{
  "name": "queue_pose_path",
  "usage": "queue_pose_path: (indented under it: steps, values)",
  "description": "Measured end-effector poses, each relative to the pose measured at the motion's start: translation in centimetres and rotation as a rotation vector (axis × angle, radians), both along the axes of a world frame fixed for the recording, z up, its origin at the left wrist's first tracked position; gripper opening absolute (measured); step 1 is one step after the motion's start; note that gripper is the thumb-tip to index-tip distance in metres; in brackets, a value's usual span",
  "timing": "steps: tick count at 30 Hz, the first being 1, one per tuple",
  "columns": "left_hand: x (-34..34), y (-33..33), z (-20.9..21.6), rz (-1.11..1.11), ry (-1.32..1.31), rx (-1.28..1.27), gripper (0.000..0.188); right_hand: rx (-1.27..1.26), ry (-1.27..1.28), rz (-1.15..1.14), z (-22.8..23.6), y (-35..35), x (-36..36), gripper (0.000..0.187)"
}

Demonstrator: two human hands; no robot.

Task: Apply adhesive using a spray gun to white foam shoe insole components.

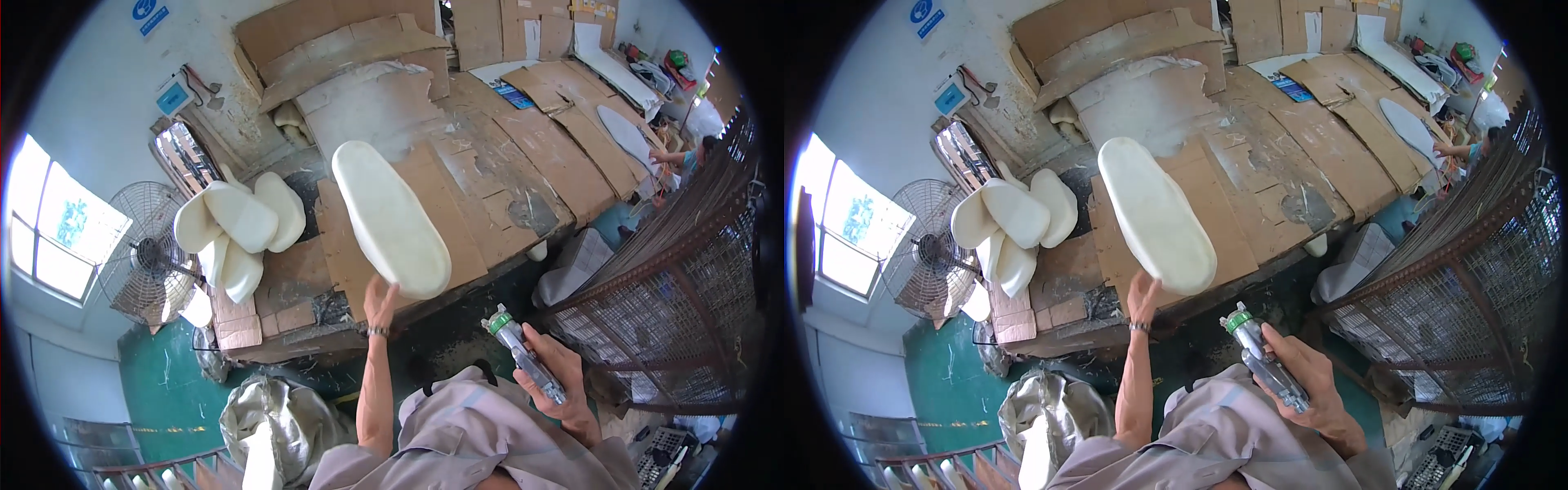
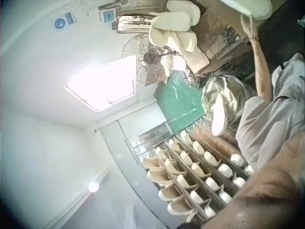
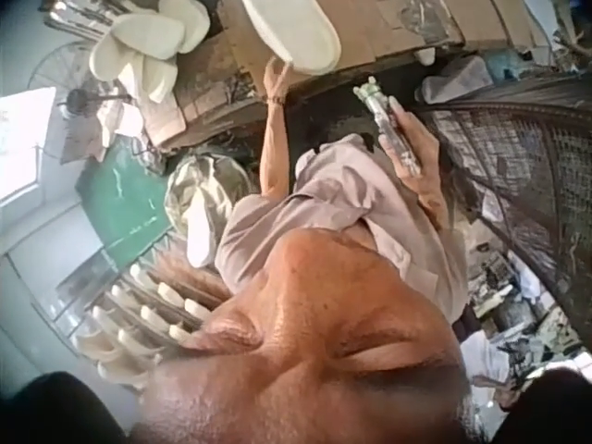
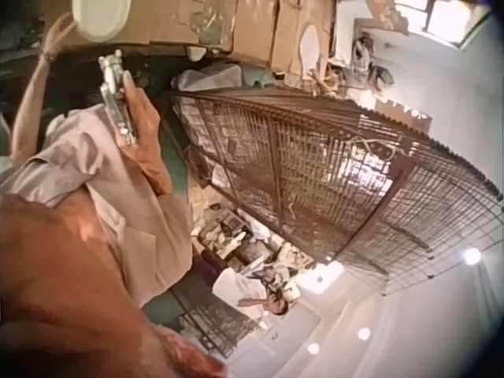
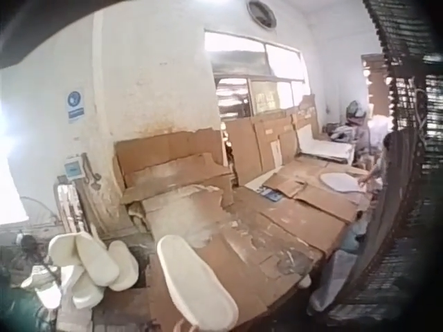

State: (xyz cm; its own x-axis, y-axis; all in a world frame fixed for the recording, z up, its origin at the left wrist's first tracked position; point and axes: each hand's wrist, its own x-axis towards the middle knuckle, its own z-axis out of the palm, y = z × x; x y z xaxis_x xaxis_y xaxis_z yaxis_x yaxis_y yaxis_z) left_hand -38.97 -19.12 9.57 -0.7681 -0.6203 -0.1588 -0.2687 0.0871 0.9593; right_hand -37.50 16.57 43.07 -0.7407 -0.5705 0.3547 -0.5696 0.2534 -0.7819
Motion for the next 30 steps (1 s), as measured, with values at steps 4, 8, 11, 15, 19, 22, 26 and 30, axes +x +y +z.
queue_pose_path:
  steps: [4,8,11,15,19,22,26,30]
  values:
    - [4.1,2.3,-2.0,0.117,-0.081,0.170,0.101,-0.047,-0.012,-0.062,-1.2,0.7,-0.9,0.050]
    - [-1.1,-2.5,0.8,0.177,0.126,-0.142,0.113,-0.143,-0.044,-0.050,-4.4,-3.1,-3.9,0.047]
    - [-8.8,-2.9,5.4,0.233,0.144,-0.267,0.117,-0.149,-0.124,-0.212,-11.9,-6.2,-9.7,0.046]
    - [-10.3,-8.1,1.9,0.182,0.044,-0.102,0.103,-0.076,-0.250,-0.292,-23.7,-13.9,-17.9,0.048]
    - [-11.0,-8.0,-3.8,0.191,0.201,0.474,0.087,0.080,-0.330,-0.414,-30.1,-16.3,-21.7,0.050]
    - [-9.0,-5.2,-4.8,0.167,0.227,0.774,0.100,0.079,-0.505,-0.459,-32.6,-16.7,-20.8,0.048]
    - [-11.4,-7.5,-8.5,0.239,0.355,0.741,0.086,0.019,-0.844,-0.457,-33.2,-18.5,-18.5,0.051]
    - [-11.8,-6.1,-9.2,0.127,0.250,0.688,0.085,-0.279,-0.564,-0.513,-32.2,-18.2,-14.7,0.033]
